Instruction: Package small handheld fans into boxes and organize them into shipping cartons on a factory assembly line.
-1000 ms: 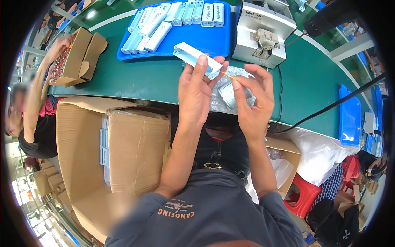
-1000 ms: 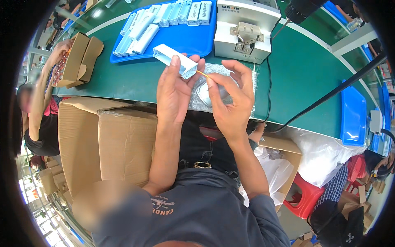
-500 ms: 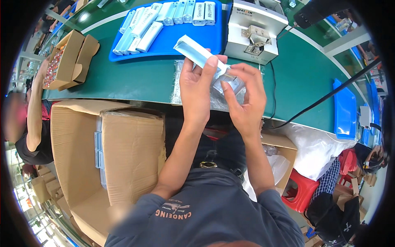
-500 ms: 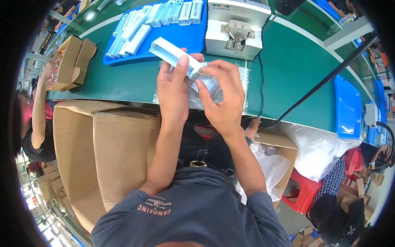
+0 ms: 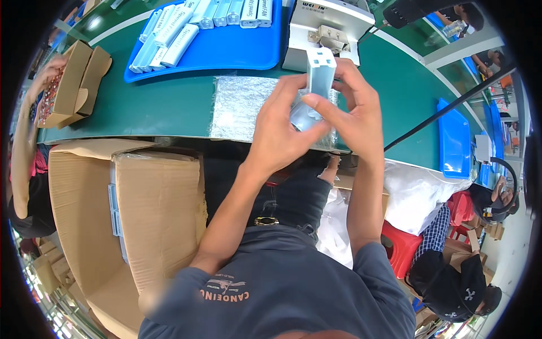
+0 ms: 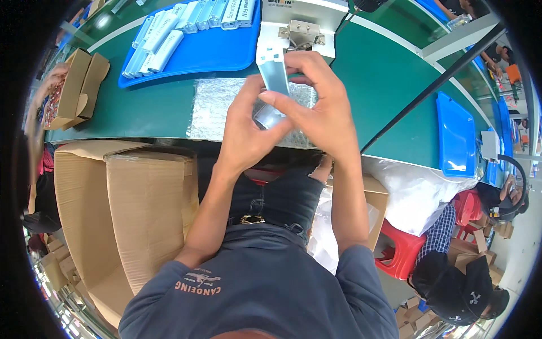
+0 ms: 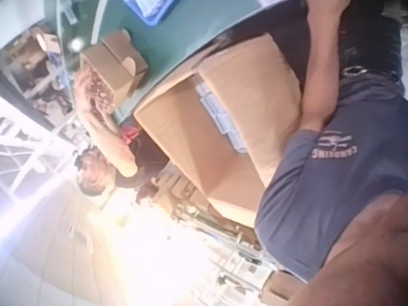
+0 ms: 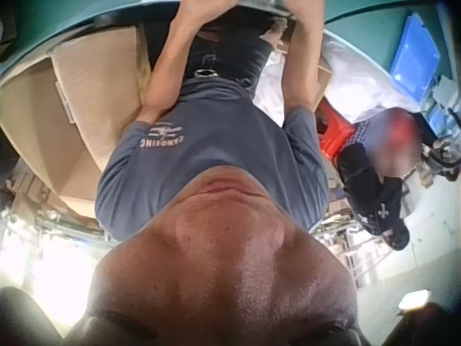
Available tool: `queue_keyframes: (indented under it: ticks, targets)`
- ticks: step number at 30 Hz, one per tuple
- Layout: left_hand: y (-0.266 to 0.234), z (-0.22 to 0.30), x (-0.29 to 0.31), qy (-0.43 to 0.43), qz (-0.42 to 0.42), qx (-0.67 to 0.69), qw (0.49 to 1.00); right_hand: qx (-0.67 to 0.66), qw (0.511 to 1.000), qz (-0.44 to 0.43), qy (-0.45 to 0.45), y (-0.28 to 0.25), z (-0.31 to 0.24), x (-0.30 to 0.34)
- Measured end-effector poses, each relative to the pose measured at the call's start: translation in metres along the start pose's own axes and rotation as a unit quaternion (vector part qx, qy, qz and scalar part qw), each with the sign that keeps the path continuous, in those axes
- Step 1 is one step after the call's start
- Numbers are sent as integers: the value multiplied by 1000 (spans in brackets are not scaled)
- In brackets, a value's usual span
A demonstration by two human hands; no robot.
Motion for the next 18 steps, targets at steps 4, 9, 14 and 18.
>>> queue_keyframes:
  ticks: [4, 9, 14, 18]
  targets:
    - [-1, 11, 6, -25, -48, -170, 984, -90, 994, 3, 58, -9, 6, 7]
    - [-15, -2, -1, -41, -114, 24, 992, -172, 979, 8, 105, -16, 4, 13]
    - [-28, 1, -9, 73, -179, -103, 976, -178, 982, 9, 59, -10, 6, 16]
    - [-22, 5, 5, -3, -45, -142, 989, -117, 992, 28, 48, -14, 11, 18]
Point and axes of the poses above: each hand's wrist, its own x-axis away from the middle knuckle, its own y-axis out of the palm, z = x × y, the point moved 6 cm from there along -x, towards the middle knuckle, and after that the axes turned 9 degrees about -z, right-handed, at the moved point
